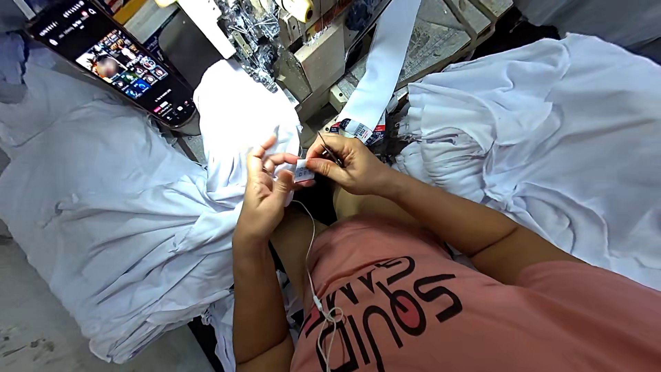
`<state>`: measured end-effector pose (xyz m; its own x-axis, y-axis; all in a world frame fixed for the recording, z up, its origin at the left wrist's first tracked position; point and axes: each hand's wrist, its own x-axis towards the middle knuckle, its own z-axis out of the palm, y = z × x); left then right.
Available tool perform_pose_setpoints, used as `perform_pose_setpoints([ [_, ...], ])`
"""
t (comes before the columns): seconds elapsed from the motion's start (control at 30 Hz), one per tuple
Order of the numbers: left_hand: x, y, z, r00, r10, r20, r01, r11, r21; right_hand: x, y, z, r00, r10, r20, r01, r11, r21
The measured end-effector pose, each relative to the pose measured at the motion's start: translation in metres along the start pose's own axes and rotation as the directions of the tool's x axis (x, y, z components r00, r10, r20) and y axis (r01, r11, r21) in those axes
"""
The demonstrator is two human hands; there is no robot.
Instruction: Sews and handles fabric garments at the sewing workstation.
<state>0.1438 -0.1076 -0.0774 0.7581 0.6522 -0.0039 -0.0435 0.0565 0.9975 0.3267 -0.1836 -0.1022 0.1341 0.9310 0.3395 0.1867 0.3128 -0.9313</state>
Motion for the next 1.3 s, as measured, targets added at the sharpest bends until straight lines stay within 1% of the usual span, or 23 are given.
perform_pose_setpoints([
  [0.03, -0.002, -0.002, 0.002, 0.992, -0.124, 0.032, 0.128, 0.973, -0.192, 0.001, 0.002, 0.000, 0.998, -0.058, -0.004, 0.058, 0.998, 0.005],
  [0.07, -0.003, -0.006, 0.004, 0.975, -0.207, 0.084, 0.224, 0.908, -0.354, 0.002, 0.003, 0.000, 0.994, -0.107, -0.001, 0.107, 0.994, 0.016],
  [0.1, -0.003, -0.009, 0.007, 0.960, -0.248, 0.127, 0.278, 0.836, -0.473, 0.003, 0.004, 0.000, 0.989, -0.149, 0.001, 0.149, 0.988, 0.026],
  [0.13, -0.004, -0.012, 0.010, 0.957, -0.249, 0.147, 0.289, 0.785, -0.548, 0.004, 0.005, 0.001, 0.983, -0.182, 0.000, 0.182, 0.982, 0.040],
  [0.17, -0.005, -0.014, 0.013, 0.966, -0.226, 0.124, 0.255, 0.763, -0.594, 0.004, 0.007, 0.002, 0.978, -0.208, -0.004, 0.208, 0.977, 0.056],
  [0.2, -0.004, -0.015, 0.015, 0.979, -0.190, 0.073, 0.194, 0.768, -0.610, 0.004, 0.007, 0.002, 0.976, -0.217, -0.012, 0.218, 0.974, 0.062],
  [0.23, -0.004, -0.015, 0.017, 0.990, -0.141, 0.002, 0.116, 0.806, -0.581, 0.003, 0.006, 0.003, 0.977, -0.212, -0.027, 0.214, 0.975, 0.057],
  [0.27, -0.004, -0.014, 0.018, 0.994, -0.078, -0.076, 0.030, 0.865, -0.501, 0.002, 0.005, 0.004, 0.981, -0.188, -0.049, 0.191, 0.980, 0.054],
  [0.3, -0.003, -0.011, 0.019, 0.988, -0.007, -0.156, -0.052, 0.925, -0.375, 0.001, 0.003, 0.005, 0.988, -0.138, -0.072, 0.142, 0.988, 0.062],
  [0.33, -0.003, -0.009, 0.019, 0.973, 0.067, -0.220, -0.115, 0.970, -0.212, 0.000, 0.000, 0.005, 0.995, -0.061, -0.083, 0.068, 0.994, 0.091],
  [0.37, -0.003, -0.007, 0.020, 0.953, 0.145, -0.264, -0.162, 0.986, -0.042, -0.002, -0.002, 0.006, 0.996, 0.024, -0.081, -0.011, 0.988, 0.156],
  [0.4, -0.003, -0.006, 0.020, 0.934, 0.214, -0.286, -0.194, 0.976, 0.098, -0.003, -0.004, 0.006, 0.992, 0.106, -0.072, -0.086, 0.969, 0.231],
  [0.43, -0.003, -0.006, 0.021, 0.917, 0.270, -0.293, -0.218, 0.955, 0.201, -0.004, -0.005, 0.007, 0.985, 0.160, -0.058, -0.138, 0.949, 0.283],
  [0.47, -0.003, -0.007, 0.021, 0.905, 0.312, -0.288, -0.237, 0.934, 0.267, -0.006, -0.005, 0.008, 0.983, 0.177, -0.049, -0.155, 0.943, 0.294],
  [0.5, -0.004, -0.009, 0.021, 0.899, 0.336, -0.281, -0.251, 0.921, 0.299, -0.008, -0.004, 0.009, 0.986, 0.160, -0.053, -0.141, 0.954, 0.266],
  [0.53, -0.004, -0.010, 0.021, 0.899, 0.340, -0.275, -0.255, 0.918, 0.302, -0.009, -0.002, 0.010, 0.988, 0.142, -0.061, -0.126, 0.968, 0.216],
  [0.6, -0.005, -0.009, 0.021, 0.918, 0.296, -0.265, -0.235, 0.942, 0.240, -0.011, -0.001, 0.012, 0.988, 0.131, -0.079, -0.116, 0.978, 0.172],
  [0.7, -0.007, -0.007, 0.021, 0.949, 0.200, -0.242, -0.181, 0.979, 0.099, -0.012, -0.002, 0.014, 0.985, 0.137, -0.101, -0.115, 0.974, 0.196],
  [0.77, -0.007, -0.009, 0.022, 0.945, 0.175, -0.278, -0.167, 0.985, 0.053, -0.012, -0.002, 0.015, 0.984, 0.142, -0.108, -0.118, 0.972, 0.204],
  [0.83, -0.007, -0.010, 0.022, 0.931, 0.161, -0.327, -0.152, 0.987, 0.052, -0.012, -0.002, 0.015, 0.983, 0.147, -0.110, -0.121, 0.970, 0.211],
  [0.9, -0.006, -0.010, 0.022, 0.925, 0.153, -0.349, -0.144, 0.988, 0.050, -0.013, -0.002, 0.015, 0.981, 0.166, -0.103, -0.139, 0.964, 0.228],
  [1.03, -0.006, -0.010, 0.022, 0.924, 0.153, -0.350, -0.148, 0.988, 0.040, -0.013, -0.002, 0.015, 0.980, 0.174, -0.093, -0.144, 0.952, 0.270],
  [1.3, -0.006, -0.010, 0.022, 0.936, 0.140, -0.323, -0.136, 0.990, 0.034, -0.015, -0.002, 0.017, 0.977, 0.166, -0.134, -0.134, 0.966, 0.222],
])
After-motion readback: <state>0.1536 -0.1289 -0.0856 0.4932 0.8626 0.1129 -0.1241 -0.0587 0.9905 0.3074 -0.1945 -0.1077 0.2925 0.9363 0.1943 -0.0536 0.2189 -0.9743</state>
